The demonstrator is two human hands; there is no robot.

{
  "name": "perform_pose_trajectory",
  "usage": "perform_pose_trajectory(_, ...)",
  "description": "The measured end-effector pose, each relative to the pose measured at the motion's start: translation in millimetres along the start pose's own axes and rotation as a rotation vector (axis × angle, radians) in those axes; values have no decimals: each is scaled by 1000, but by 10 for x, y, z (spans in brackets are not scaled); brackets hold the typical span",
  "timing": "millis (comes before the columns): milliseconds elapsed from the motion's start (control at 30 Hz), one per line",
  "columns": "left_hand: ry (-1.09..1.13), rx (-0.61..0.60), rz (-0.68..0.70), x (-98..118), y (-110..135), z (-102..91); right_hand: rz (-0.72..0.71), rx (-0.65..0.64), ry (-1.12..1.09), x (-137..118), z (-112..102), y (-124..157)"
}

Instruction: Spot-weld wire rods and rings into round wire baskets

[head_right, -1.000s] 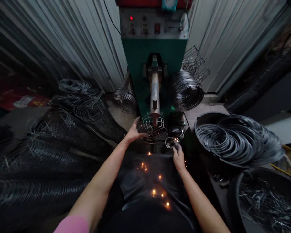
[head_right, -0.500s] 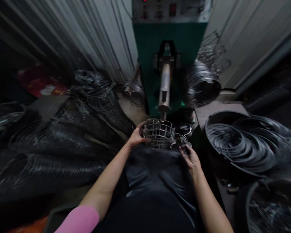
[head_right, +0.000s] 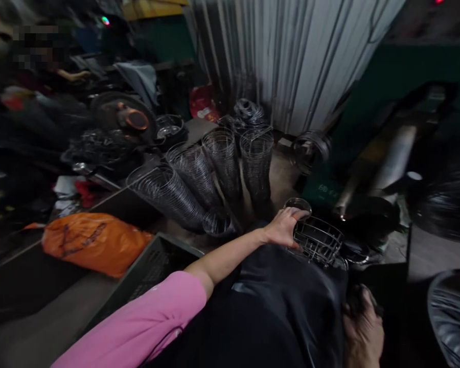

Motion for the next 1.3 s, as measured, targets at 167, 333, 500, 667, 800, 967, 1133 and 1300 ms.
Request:
perform_pose_trajectory(167,-12,70,-41,0,166,-128,-174,64,461,-90,49,297)
perform_pose_trajectory(333,-16,148,-35,19,272,-266,-244,-60,753,-68,118,337)
perform_pose_trajectory(500,-82,105,-22,112,190,-220,-468,-226,952,-694,541,509)
perform_pose_trajectory(667,-149,41,15,368,94,-69,-592,-302,1319,-1208,1281,648)
perform_pose_trajectory(800,-201,27,43,489,38,-1,-503,-224,1394,-1244,1466,512)
perform_pose_trajectory(967,-194,-11,67,519,27,70,-514,-184,1020,-1106,1399,443)
perform_pose_trajectory(1133,-140,-68,64,525,54,180,-538,-176,829,-985,1349,500)
perform_pose_trajectory(1300,-77,-90,63,475,68,205,-473,-451,817,-1000,1455,563)
Point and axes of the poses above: each hand's wrist, its own y-axis away from the middle knuckle, its own z-axis out of the palm, x = y × z, the point moved 9 cm from there along -y, towards the middle knuckle, and after that the axes turned 11 degrees about -x, right-handed, at the moved point
